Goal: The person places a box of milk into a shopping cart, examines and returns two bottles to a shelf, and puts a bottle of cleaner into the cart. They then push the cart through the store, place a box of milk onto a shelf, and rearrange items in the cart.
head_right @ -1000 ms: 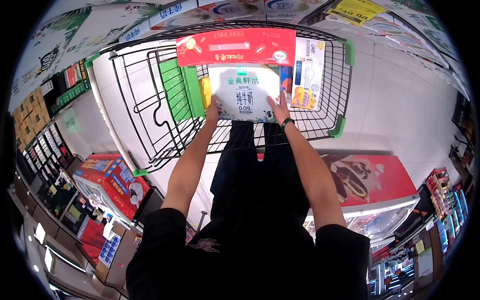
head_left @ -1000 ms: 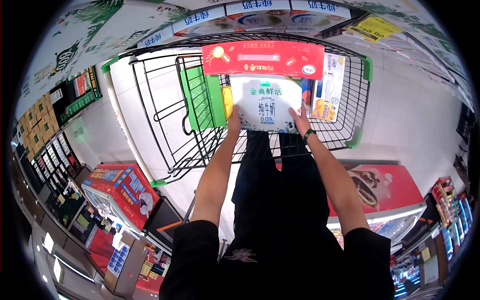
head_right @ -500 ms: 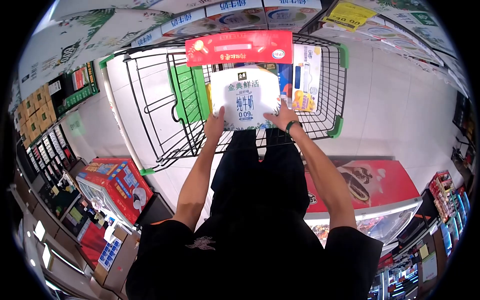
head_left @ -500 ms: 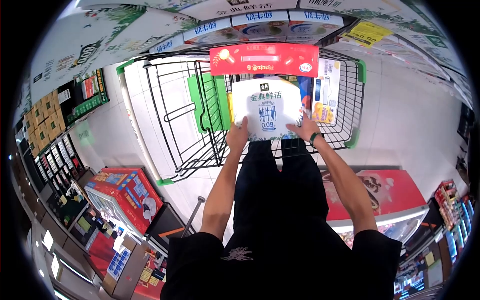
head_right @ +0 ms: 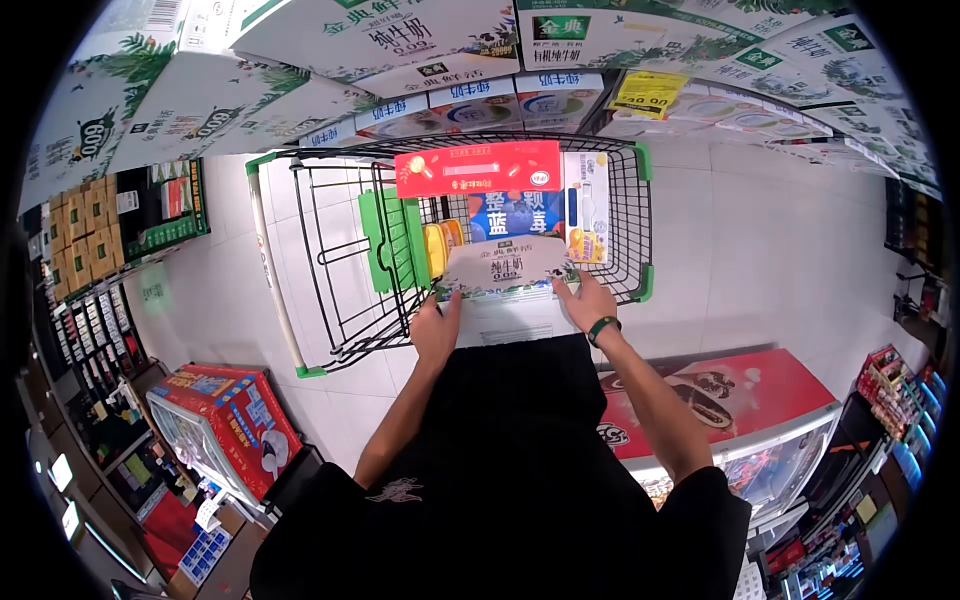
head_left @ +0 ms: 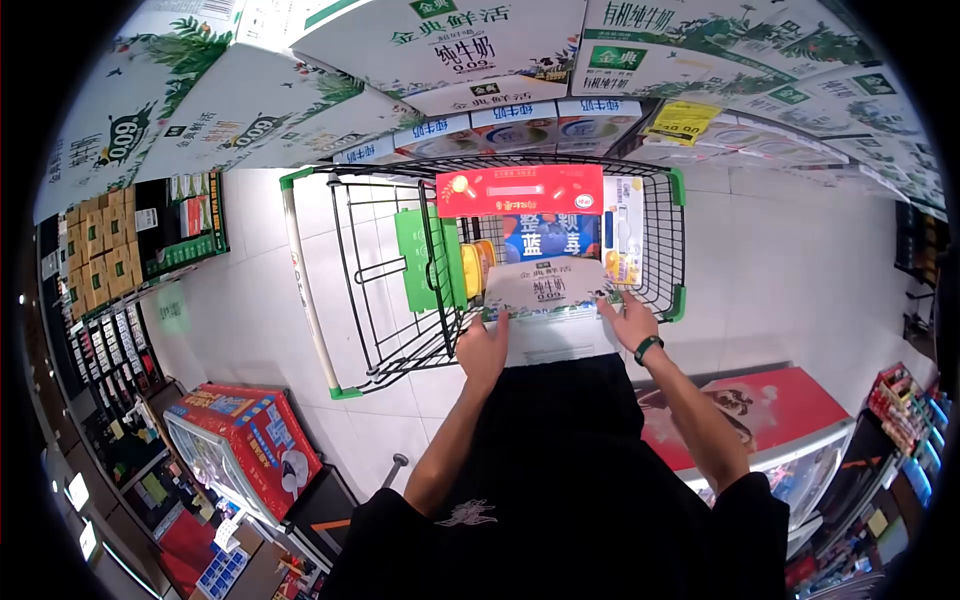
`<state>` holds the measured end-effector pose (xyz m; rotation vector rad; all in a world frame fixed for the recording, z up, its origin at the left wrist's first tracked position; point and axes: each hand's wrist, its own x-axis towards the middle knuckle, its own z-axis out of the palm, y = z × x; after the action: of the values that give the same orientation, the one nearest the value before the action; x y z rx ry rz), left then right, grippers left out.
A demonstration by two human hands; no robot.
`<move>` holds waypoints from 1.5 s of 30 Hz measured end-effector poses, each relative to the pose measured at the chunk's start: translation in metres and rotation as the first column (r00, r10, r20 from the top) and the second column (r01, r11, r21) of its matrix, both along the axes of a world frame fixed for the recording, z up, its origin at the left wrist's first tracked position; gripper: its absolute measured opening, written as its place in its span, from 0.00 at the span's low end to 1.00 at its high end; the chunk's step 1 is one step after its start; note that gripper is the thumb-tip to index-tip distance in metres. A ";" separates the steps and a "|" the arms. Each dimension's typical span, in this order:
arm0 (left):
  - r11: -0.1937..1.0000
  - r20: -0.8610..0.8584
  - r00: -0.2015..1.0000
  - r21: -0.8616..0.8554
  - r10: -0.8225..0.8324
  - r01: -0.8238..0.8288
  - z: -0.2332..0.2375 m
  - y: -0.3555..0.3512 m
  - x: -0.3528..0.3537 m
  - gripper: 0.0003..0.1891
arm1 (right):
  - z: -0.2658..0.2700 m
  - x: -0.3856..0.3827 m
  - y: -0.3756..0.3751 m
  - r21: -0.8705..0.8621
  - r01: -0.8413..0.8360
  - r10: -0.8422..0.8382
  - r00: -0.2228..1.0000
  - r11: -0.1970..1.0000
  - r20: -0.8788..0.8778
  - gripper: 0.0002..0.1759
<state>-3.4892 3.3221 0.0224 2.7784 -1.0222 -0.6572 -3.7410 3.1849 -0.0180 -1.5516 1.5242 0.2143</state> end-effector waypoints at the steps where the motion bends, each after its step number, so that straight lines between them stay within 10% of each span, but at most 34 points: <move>1: 1.000 -0.002 1.000 -0.009 0.001 -0.001 -0.011 0.004 0.001 0.29 | 0.006 0.001 -0.002 -0.009 -0.001 0.001 1.000 1.000 -0.002 0.45; 13: 0.978 -0.153 0.976 0.162 0.157 -0.132 -0.112 -0.010 0.045 0.33 | -0.068 0.033 -0.030 0.177 -0.081 0.110 0.981 0.981 -0.159 0.46; 17: 0.914 -0.327 0.854 0.132 0.405 -0.383 -0.173 0.008 0.053 0.31 | -0.074 0.032 -0.042 0.674 0.213 -0.319 0.947 0.708 0.035 0.56; 19: 0.692 -0.682 0.600 -0.187 0.419 -0.697 -0.256 0.035 0.054 0.34 | -0.093 0.030 -0.043 0.820 0.452 -0.503 0.830 0.352 -0.241 0.60; 20: 0.633 -0.761 0.253 0.253 0.597 -0.732 -0.223 0.022 0.062 0.33 | -0.090 0.028 -0.043 0.833 0.433 -0.592 0.789 0.345 -0.166 0.62; 24: 0.522 -0.819 -0.235 0.526 0.523 -0.671 -0.191 0.002 0.062 0.36 | -0.149 0.016 -0.030 0.783 0.528 -0.633 0.738 0.328 -0.233 0.64; 29: 0.474 -0.615 -0.454 0.788 0.645 -0.394 -0.159 0.010 0.081 0.35 | -0.113 0.036 -0.030 0.783 0.466 -0.584 0.794 0.412 -0.166 0.60; 35: 0.575 -0.796 -0.359 0.602 0.488 -0.554 -0.148 0.015 0.076 0.29 | -0.054 0.051 -0.022 0.685 0.548 -0.726 0.686 0.481 -0.039 0.28; 45: 0.701 -0.931 -0.095 0.329 0.352 -0.633 -0.023 0.021 0.066 0.30 | 0.025 0.015 -0.007 0.674 0.488 -0.752 0.641 0.554 0.154 0.44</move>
<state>-3.4229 3.3432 -0.0003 1.4637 0.3169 -1.6751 -3.7262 3.1778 0.0066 -0.4235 1.3791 -0.0949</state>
